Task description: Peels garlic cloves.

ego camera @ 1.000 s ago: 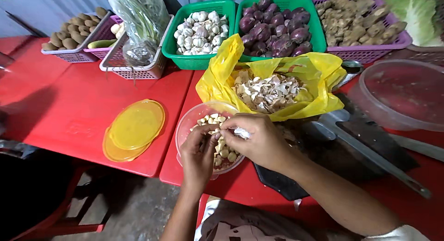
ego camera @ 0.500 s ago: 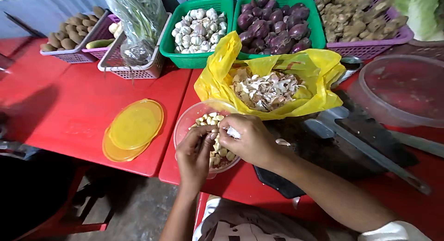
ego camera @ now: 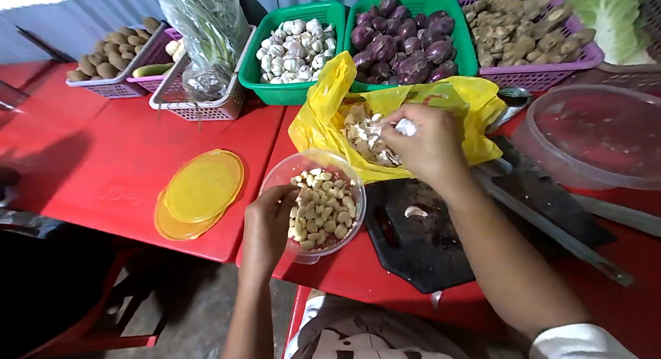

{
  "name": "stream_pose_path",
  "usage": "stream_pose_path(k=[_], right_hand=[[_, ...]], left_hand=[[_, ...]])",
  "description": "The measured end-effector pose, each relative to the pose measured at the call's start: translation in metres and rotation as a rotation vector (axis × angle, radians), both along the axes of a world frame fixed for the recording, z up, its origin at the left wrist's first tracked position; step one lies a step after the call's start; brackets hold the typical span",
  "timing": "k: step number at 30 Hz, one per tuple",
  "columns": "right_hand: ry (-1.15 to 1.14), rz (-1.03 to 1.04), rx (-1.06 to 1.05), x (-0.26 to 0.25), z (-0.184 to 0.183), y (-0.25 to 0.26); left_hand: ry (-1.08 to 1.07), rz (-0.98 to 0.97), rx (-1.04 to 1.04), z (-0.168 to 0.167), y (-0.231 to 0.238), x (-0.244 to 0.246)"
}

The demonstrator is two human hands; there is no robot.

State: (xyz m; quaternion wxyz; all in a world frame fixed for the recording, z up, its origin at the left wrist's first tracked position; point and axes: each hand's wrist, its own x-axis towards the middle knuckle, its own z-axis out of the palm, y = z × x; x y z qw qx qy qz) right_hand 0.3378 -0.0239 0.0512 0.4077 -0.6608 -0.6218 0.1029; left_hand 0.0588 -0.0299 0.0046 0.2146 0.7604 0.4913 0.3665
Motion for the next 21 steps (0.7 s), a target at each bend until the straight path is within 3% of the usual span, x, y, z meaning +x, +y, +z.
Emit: stream_pose_path(k=[3, 5, 9, 11, 16, 21], right_hand=[[-0.206, -0.075, -0.232, 0.021, 0.001, 0.008], [-0.243, -0.075, -0.319, 0.025, 0.000, 0.011], [-0.071, 0.012, -0.206, 0.035, -0.004, 0.012], [0.051, -0.007, -0.122, 0.035, 0.001, 0.008], [0.334, 0.080, -0.085, 0.043, 0.010, 0.003], [0.505, 0.100, -0.120, 0.040, -0.003, 0.015]], left_hand=[[-0.171, -0.114, -0.035, 0.015, 0.010, 0.014], [-0.286, -0.270, -0.218, 0.037, 0.025, 0.034], [-0.517, -0.541, -0.814, 0.082, 0.064, 0.085], [-0.588, -0.621, -0.907, 0.082, 0.083, 0.106], [-0.460, -0.649, -0.650, 0.058, 0.105, 0.135], [-0.290, -0.598, -0.362, 0.055, 0.087, 0.154]])
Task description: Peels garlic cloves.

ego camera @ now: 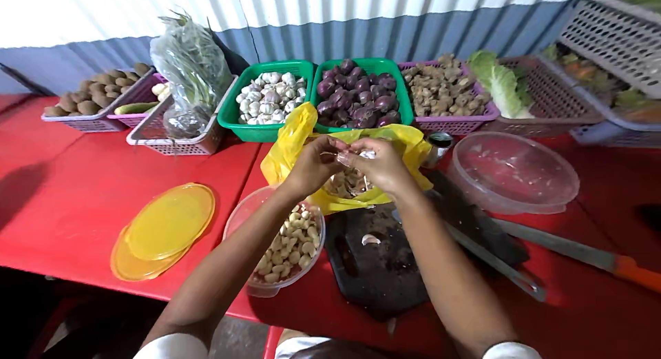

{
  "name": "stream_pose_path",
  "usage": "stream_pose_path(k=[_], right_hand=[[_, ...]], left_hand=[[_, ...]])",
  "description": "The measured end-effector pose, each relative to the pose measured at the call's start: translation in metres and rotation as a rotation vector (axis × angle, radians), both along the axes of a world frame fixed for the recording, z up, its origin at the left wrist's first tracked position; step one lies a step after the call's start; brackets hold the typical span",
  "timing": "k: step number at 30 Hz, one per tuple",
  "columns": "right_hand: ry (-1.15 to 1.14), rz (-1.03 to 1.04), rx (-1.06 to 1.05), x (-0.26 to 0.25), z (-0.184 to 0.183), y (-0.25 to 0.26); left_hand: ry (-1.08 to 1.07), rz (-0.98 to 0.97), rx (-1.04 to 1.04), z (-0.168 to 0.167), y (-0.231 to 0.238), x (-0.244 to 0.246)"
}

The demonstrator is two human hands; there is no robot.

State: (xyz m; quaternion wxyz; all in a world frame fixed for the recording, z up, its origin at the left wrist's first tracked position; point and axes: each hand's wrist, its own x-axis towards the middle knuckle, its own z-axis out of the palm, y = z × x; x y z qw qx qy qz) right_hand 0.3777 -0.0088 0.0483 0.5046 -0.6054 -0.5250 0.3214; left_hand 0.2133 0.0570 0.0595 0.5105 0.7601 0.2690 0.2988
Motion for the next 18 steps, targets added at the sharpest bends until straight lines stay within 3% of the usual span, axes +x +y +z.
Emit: stream_pose_path(k=[4, 8, 11, 18], right_hand=[[0.165, -0.047, -0.003, 0.0026, 0.0037, -0.0029], [0.198, -0.019, 0.033, 0.0035, 0.0044, -0.0046], [0.117, -0.026, 0.054, 0.0006, 0.0047, -0.0042], [-0.133, -0.024, 0.173, -0.0027, 0.0036, -0.0081]], left_hand=[[-0.072, 0.066, -0.001, 0.0011, -0.0004, 0.0025], [-0.174, 0.121, -0.324, 0.0017, 0.0023, 0.0025], [-0.220, 0.170, -0.430, -0.0003, 0.0001, 0.0039], [-0.216, 0.168, -0.351, -0.0015, -0.0052, 0.0025]])
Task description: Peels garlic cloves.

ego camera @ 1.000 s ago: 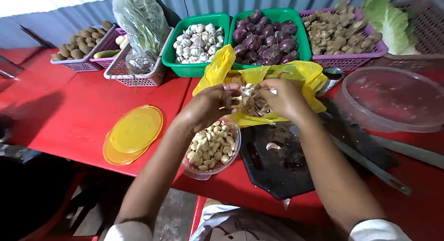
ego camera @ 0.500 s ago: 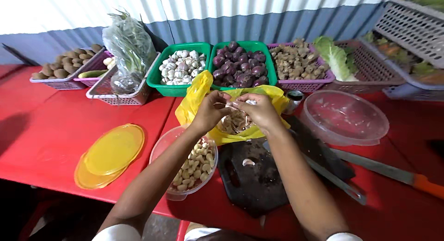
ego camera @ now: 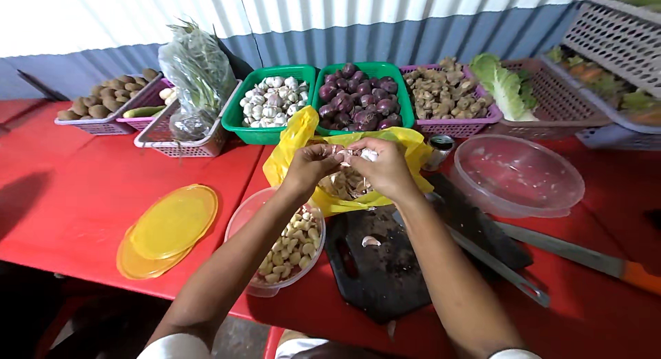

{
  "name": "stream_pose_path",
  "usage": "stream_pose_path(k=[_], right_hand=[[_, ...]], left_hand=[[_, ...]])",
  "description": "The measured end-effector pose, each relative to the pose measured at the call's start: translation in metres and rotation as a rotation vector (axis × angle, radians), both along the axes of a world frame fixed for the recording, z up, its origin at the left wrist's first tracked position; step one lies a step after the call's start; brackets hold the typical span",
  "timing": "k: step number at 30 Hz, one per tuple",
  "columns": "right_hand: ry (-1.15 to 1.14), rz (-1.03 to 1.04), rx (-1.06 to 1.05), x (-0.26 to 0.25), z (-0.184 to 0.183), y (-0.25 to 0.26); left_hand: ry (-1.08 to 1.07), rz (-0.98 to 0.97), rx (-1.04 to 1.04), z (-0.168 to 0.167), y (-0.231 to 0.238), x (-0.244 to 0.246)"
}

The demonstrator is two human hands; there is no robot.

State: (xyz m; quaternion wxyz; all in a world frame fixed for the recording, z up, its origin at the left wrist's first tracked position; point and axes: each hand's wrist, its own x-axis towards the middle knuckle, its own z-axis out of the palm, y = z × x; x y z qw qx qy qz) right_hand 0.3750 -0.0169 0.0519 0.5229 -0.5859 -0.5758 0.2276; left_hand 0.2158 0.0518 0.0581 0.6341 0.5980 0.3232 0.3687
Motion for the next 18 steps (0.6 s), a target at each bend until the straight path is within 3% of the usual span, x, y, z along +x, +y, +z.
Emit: stream_pose_path(k=[7, 11, 15, 18], right_hand=[[0.040, 0.157, 0.101, 0.010, -0.002, -0.002], [0.202, 0.167, 0.160, 0.014, -0.007, 0.005], [0.356, 0.142, 0.062, 0.013, -0.007, 0.006], [0.370, 0.136, 0.013, 0.008, -0.004, 0.004]], left_hand=[[-0.015, -0.058, -0.092, 0.004, 0.000, -0.007], [0.059, -0.127, 0.239, -0.003, 0.001, -0.010], [0.106, 0.027, 0.582, -0.005, -0.006, -0.006], [0.115, 0.090, 0.670, -0.006, -0.008, -0.005]])
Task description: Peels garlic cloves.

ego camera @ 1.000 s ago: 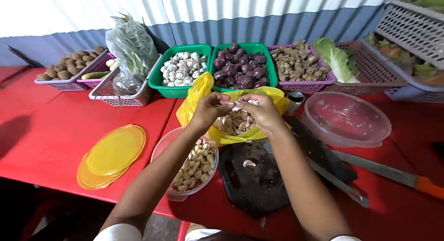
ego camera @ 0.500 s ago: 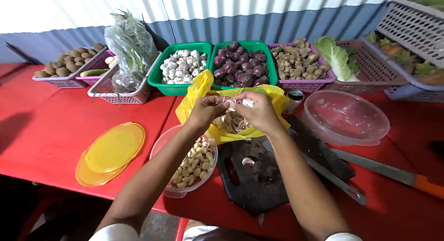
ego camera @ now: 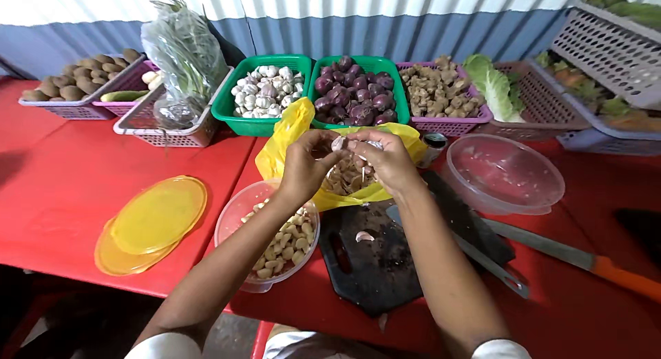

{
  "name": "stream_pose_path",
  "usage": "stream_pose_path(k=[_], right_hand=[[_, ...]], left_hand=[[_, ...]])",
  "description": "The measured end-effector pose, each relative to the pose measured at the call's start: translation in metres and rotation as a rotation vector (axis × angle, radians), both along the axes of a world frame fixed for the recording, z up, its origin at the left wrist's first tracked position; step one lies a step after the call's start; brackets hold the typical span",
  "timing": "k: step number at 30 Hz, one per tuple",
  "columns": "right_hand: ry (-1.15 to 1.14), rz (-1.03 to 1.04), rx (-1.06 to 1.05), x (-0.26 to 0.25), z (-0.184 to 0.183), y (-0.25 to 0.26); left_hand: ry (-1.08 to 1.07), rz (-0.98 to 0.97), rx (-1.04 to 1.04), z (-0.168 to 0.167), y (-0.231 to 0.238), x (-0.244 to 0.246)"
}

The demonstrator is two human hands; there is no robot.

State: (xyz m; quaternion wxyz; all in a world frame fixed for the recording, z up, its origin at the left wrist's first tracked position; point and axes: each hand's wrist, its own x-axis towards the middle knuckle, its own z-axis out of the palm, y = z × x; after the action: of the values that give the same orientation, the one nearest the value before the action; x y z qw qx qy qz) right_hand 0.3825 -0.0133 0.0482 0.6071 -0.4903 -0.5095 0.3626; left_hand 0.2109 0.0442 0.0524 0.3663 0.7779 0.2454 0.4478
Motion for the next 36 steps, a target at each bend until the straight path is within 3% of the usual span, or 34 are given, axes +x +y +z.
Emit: stream_pose_path(k=[12, 19, 24, 30, 32, 36], right_hand=[[-0.121, -0.011, 0.027, -0.004, 0.004, -0.005], [-0.226, -0.068, 0.055, -0.006, 0.006, -0.008], [0.087, 0.038, -0.004, 0.004, 0.001, -0.006], [-0.270, -0.142, 0.093, -0.013, 0.006, -0.009], [-0.256, -0.110, 0.103, -0.015, 0.008, -0.008], [-0.039, -0.075, -0.001, -0.006, 0.007, -0.005]], left_hand=[[0.033, -0.083, 0.102, -0.006, 0.004, -0.005], [-0.070, -0.267, -0.168, -0.004, 0.006, -0.007], [-0.202, -0.348, -0.592, 0.002, 0.006, -0.008], [-0.129, -0.278, -0.495, 0.001, 0.006, -0.008], [-0.133, -0.245, -0.462, 0.000, 0.007, -0.007], [-0.197, -0.248, -0.618, 0.003, 0.017, -0.016]])
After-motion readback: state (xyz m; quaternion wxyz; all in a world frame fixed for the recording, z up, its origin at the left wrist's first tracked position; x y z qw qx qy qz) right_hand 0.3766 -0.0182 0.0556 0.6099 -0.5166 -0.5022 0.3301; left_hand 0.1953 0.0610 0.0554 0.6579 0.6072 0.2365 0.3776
